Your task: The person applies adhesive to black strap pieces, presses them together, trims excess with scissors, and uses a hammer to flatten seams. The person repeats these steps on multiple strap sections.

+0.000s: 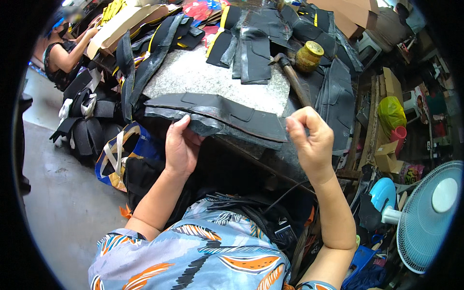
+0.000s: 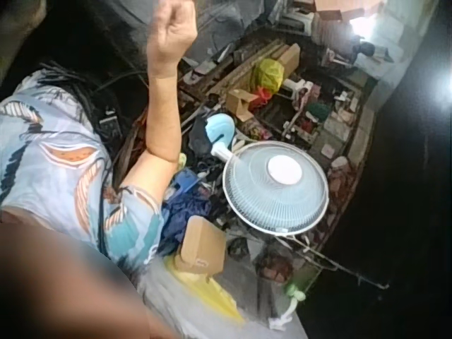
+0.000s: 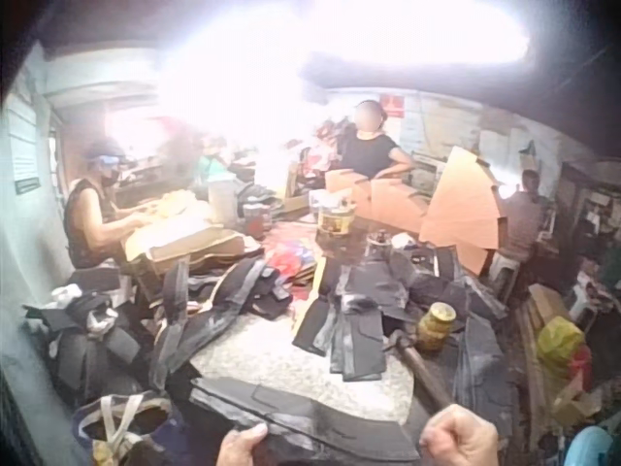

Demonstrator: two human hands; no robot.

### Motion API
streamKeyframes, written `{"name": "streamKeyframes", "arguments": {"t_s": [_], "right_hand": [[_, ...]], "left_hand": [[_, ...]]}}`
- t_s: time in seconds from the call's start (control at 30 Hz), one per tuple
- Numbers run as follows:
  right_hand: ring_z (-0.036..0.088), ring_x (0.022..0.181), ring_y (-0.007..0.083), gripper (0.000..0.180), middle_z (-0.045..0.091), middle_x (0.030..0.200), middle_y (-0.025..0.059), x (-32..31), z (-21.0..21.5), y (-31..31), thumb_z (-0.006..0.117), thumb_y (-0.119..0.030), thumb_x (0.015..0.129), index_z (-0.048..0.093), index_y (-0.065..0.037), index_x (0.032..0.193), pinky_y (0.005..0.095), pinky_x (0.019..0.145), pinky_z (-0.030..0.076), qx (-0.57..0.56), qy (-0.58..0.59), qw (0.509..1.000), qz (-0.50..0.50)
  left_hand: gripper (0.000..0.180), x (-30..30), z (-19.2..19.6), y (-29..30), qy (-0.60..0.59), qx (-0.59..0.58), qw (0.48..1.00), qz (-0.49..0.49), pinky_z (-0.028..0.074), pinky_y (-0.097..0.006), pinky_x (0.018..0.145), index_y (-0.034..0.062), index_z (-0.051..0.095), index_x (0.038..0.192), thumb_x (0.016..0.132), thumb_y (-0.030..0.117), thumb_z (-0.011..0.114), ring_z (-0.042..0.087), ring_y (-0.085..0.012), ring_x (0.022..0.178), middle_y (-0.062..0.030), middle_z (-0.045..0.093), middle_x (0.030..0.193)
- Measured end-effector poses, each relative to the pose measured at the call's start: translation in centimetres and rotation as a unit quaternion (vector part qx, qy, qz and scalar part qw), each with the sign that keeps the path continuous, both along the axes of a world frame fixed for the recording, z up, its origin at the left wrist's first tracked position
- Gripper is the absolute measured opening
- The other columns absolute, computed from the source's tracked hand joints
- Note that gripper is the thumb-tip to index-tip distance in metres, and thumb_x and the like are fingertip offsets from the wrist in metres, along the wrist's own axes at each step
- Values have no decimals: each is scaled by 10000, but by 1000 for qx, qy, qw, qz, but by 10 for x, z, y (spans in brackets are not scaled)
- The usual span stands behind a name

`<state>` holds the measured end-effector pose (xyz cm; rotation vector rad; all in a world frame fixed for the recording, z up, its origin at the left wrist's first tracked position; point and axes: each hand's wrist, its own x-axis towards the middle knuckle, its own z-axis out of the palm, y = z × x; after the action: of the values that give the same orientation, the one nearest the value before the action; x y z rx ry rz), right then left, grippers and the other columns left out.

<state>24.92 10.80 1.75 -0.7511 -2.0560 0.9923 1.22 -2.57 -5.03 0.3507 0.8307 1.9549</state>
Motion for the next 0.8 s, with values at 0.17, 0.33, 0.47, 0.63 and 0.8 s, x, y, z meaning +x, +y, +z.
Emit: {"name": "streamKeyframes", "arguments": {"t_s": [0.17, 0.33, 0.47, 0.63, 0.8], "right_hand": [[614, 1150, 332, 586, 704, 1159, 110, -18, -7, -6, 676, 18, 804, 540, -90, 1363, 401, 1013, 487, 156, -168, 972, 53], [736, 902, 240, 437, 754, 938, 136, -19, -4, -18, 673, -38, 892, 599, -77, 1322, 330, 879, 548, -99, -209, 966, 114], [719, 881, 154, 370, 728, 944, 121, -17, 2, -16, 634, -26, 946, 604, -30, 1315, 280, 813, 533, -112, -143, 979, 96], [665, 936, 129, 353, 725, 965, 90, -10, 1, -2, 620, -56, 952, 607, -12, 1302, 274, 862, 503, -126, -117, 982, 83], [649, 1037, 174, 345, 684, 1142, 116, -13, -8, 31, 636, -100, 944, 623, -3, 1274, 298, 922, 500, 49, -116, 992, 17]], "left_hand": [[385, 12, -3, 6, -12, -10, 1000, 24, 588, -392, 884, 90, 511, 1306, 1000, 296, 622, 677, -199, 1078, -70, 664, 1202], [410, 6, 1, 12, 29, -18, 999, 21, 572, -345, 892, 65, 496, 1327, 956, 61, 670, 666, -162, 1049, -57, 647, 1219], [367, 1, 8, 12, 10, 3, 999, -32, 567, -318, 882, 9, 547, 1283, 939, 13, 674, 665, -155, 1030, -82, 678, 1165], [355, -27, 49, 6, 51, -30, 996, -70, 585, -316, 800, -9, 590, 1216, 882, -6, 710, 693, -171, 875, -89, 706, 1040], [391, -43, 107, -8, 550, -19, 830, 85, 570, -304, 799, -34, 603, 1210, 837, -24, 718, 694, -155, 889, -86, 705, 1031]]}}
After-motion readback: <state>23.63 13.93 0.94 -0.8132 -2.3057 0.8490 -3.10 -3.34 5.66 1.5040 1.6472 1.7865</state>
